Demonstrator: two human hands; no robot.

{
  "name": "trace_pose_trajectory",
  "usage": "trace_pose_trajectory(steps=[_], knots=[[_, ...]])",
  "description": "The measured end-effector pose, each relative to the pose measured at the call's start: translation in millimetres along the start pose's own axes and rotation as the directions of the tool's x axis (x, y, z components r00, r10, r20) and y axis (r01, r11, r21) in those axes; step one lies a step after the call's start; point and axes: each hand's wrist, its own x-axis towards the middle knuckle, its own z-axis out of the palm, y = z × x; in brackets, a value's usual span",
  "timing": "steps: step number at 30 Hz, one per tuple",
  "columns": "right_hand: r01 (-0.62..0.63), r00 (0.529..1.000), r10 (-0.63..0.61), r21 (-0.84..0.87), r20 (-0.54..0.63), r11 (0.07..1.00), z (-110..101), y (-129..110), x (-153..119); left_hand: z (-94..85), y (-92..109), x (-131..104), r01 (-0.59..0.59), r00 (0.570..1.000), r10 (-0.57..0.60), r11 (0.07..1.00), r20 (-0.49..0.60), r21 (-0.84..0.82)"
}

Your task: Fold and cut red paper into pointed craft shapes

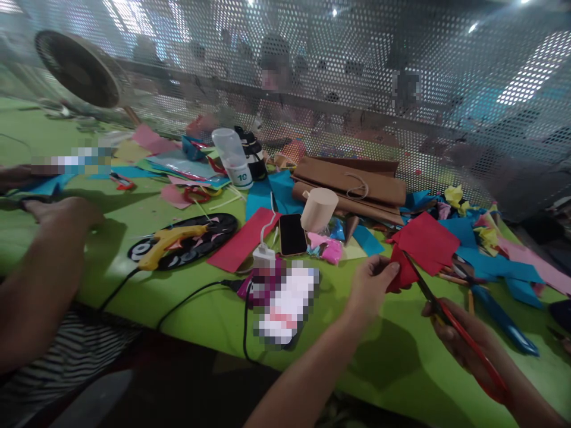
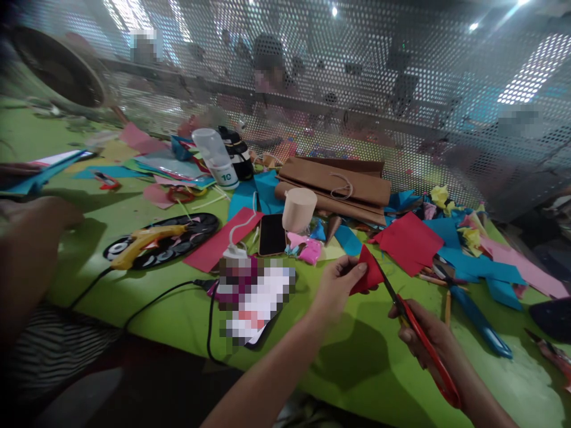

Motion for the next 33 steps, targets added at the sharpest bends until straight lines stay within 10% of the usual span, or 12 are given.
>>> trace_pose_trajectory(steps=[16,20,23,27,33], knots=[[0.012,0.999,-0.016,-0.104,-0.031,0.995,-13,19,9,0.6,0,0,0.015,1.0,-0.015,1.0,-0.006,-0.018],[0.082,0.966,-0.181,-0.438,-0.187,0.895,-61,21,30,-0.1,3,-3,0.002,1.0,0.0,0.996,-0.022,0.092],[0.059,0.89,-0.392,-0.794,-0.232,0.604,-123,24,48,-0.8,3,-3,-0.03,0.999,0.035,0.98,-0.025,0.197],[-0.119,0.85,-0.38,-0.835,-0.366,0.538,-197,34,71,-1.1,1,-2,-0.034,0.999,0.034,0.959,0.003,0.282],[-0.228,0.829,-0.34,-0.824,-0.443,0.518,-221,57,110,-4.2,-6,2,-0.034,0.999,0.019,0.916,0.042,0.4]])
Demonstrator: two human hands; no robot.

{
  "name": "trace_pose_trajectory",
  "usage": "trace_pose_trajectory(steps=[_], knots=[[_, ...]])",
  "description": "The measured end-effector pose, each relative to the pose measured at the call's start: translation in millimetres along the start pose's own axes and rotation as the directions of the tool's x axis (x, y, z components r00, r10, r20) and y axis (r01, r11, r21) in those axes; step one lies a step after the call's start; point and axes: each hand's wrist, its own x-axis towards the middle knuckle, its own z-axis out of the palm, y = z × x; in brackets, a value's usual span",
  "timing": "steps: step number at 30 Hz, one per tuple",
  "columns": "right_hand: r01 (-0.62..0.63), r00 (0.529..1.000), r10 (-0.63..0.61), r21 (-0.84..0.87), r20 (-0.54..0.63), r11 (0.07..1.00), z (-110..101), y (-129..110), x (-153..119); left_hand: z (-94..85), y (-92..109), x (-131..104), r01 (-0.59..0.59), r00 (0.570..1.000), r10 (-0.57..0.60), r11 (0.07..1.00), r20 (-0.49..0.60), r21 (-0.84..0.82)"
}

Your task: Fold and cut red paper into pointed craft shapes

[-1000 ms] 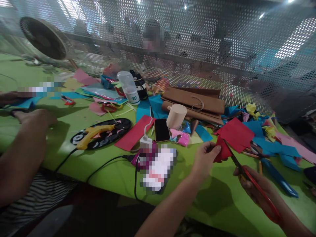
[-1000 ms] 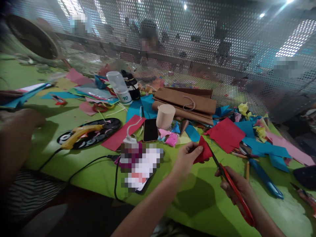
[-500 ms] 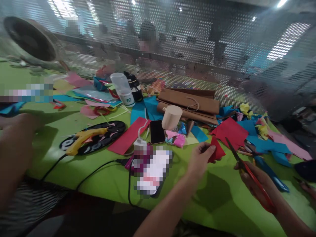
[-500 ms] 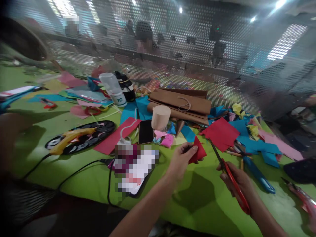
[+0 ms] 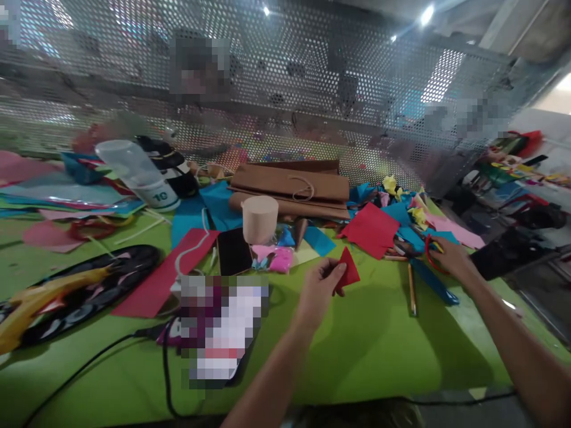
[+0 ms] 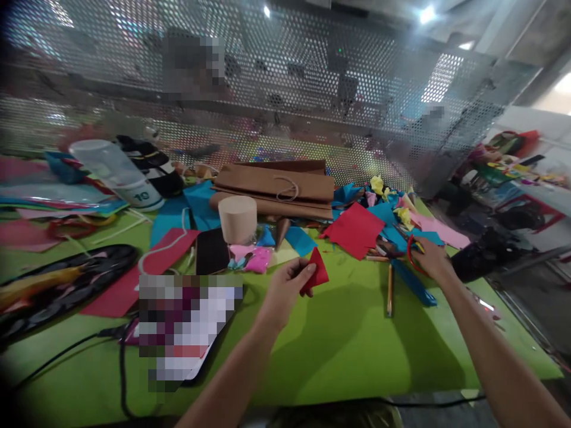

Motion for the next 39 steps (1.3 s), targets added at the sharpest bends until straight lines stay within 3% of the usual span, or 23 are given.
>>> trace_pose_trajectory(steps=[5,7,9,11,13,17,20,23,27,31,39], knots=[[-0.058,0.998,0.057,-0.014,-0.039,0.998,-4,-17,-18,0.8,-11,4,-0.014,1.0,0.012,0.994,0.02,0.111],[-0.022,0.997,0.025,0.036,-0.075,0.999,-15,-35,-34,4.5,-17,4,-0.037,0.999,0.03,0.982,0.04,0.187],[0.092,0.995,-0.084,0.147,-0.059,0.985,-27,-61,-52,10.2,-20,3,-0.088,0.995,0.072,0.955,0.068,0.283],[0.228,0.971,-0.241,0.319,0.0,0.92,-36,-95,-71,16.7,-20,1,-0.161,0.986,0.131,0.907,0.103,0.389],[0.254,0.911,-0.4,0.63,0.098,0.734,-43,-129,-87,22.5,-17,-2,-0.239,0.97,0.18,0.84,0.166,0.487],[0.194,0.885,-0.438,0.732,0.156,0.653,-43,-166,-100,29.8,0,-7,-0.378,0.922,0.221,0.695,0.319,0.611],[0.138,0.91,-0.392,0.794,0.134,0.592,-34,-160,-97,31.9,8,-4,-0.382,0.92,0.222,0.689,0.323,0.616],[0.043,0.943,-0.303,0.85,0.14,0.524,-20,-142,-91,32.6,6,5,-0.291,0.951,0.188,0.819,0.248,0.495],[-0.053,0.957,-0.229,0.883,0.179,0.467,-6,-128,-85,34.8,-7,19,-0.14,0.982,0.114,0.975,0.151,0.171],[-0.081,0.939,-0.255,0.869,0.23,0.488,-3,-131,-84,36.9,-14,23,-0.045,0.994,0.05,0.998,0.098,-0.054],[0.004,0.897,-0.361,0.813,0.254,0.583,0,-138,-93,30.1,-14,19,0.005,1.0,-0.005,0.989,0.004,-0.149]])
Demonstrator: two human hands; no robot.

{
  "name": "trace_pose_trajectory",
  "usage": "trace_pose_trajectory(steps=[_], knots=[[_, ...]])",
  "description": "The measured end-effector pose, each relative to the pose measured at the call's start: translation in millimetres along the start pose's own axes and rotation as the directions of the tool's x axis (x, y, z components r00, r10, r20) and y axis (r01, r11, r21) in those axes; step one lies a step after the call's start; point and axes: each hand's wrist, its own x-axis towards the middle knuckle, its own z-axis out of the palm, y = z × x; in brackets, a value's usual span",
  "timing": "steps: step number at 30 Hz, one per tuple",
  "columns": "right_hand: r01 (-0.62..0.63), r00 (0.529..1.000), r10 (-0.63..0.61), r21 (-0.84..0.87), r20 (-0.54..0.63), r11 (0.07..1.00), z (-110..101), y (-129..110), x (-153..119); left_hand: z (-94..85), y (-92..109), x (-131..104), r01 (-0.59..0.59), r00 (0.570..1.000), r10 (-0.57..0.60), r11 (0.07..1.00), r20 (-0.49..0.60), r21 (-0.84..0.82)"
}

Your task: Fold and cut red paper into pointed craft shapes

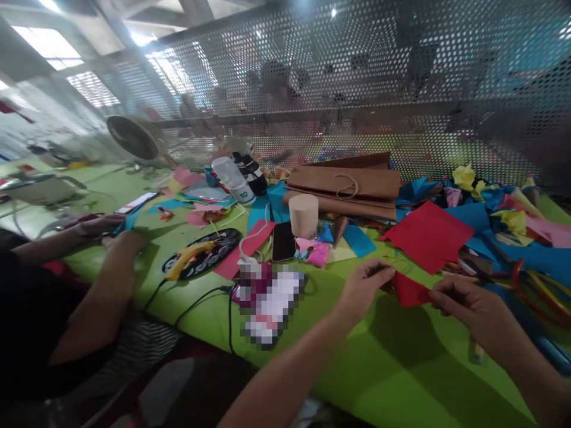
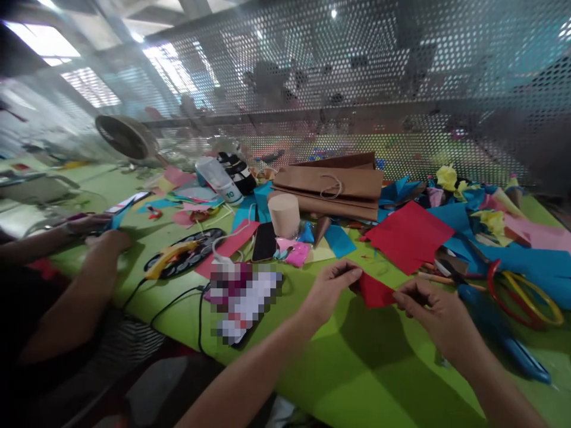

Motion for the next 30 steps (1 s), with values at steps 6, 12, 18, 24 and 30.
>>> trace_pose_trajectory(steps=[6,12,18,24,30], knots=[[0.011,0.999,-0.011,0.004,0.044,1.0,9,3,-3,-2.1,-5,-6,0.016,1.0,-0.016,0.998,0.01,0.056],[-0.003,0.994,0.004,-0.001,0.112,1.0,15,5,-4,-1.4,-12,-4,0.02,0.999,-0.023,0.995,0.027,0.101],[0.025,0.987,-0.014,-0.061,0.16,0.998,19,2,-6,-3.7,-11,-2,0.022,0.999,-0.025,0.992,0.025,0.128],[0.004,0.983,0.0,-0.019,0.184,1.0,22,3,-7,-3.2,-11,-3,-0.057,0.997,0.065,0.977,-0.032,0.203],[-0.03,0.992,0.026,0.029,0.127,0.999,20,11,-3,-6.9,-9,-5,0.121,0.973,-0.146,0.982,0.178,0.142]])
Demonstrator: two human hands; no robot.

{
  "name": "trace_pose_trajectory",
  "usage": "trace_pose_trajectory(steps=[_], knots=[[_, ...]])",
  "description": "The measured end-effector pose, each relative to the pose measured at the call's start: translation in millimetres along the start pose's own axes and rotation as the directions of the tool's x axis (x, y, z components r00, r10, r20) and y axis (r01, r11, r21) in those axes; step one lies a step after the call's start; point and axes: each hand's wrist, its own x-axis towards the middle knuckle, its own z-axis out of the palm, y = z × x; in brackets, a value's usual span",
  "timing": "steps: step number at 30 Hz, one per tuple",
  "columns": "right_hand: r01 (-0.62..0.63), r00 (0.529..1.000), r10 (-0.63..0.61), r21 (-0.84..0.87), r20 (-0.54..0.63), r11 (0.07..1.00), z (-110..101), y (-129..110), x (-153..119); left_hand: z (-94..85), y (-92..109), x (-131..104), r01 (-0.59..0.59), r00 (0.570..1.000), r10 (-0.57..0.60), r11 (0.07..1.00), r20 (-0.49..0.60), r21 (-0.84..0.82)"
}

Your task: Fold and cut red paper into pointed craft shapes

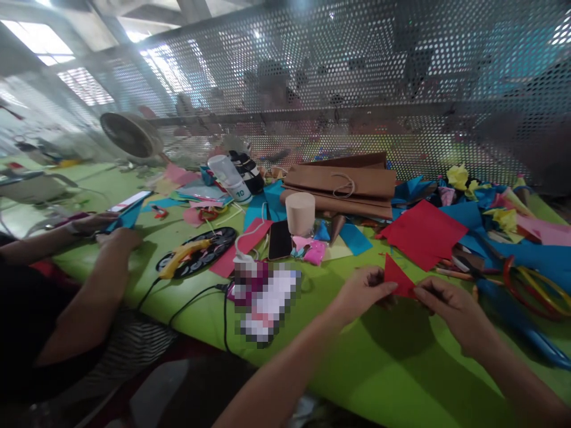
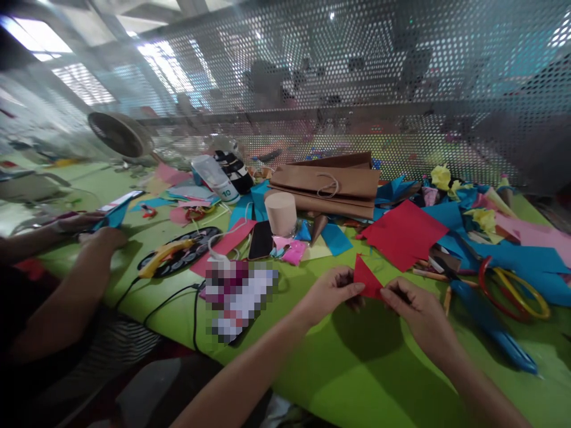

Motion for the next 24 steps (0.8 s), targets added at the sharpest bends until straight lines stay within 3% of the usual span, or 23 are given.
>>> trace_pose_trajectory(steps=[5,8,14,19,24], knots=[[-0.002,1.0,0.002,0.001,0.013,1.0,2,3,1,-1.6,-1,1,0.008,1.0,-0.008,1.0,-0.001,-0.021],[0.007,1.0,-0.007,-0.038,0.016,0.999,1,3,1,-5.0,3,0,0.035,0.999,-0.036,0.998,0.012,0.049],[0.053,0.998,-0.05,-0.129,0.024,0.99,1,-4,-1,-11.8,11,-1,-0.128,0.983,0.159,0.951,-0.091,0.28],[0.073,0.994,-0.088,-0.192,-0.071,0.979,6,-6,-5,-8.9,7,-1,-0.117,0.983,0.15,0.957,-0.105,0.266],[0.06,0.996,-0.074,-0.242,-0.05,0.968,6,-4,-5,-6.2,8,0,-0.113,0.986,0.131,0.98,-0.1,0.166]])
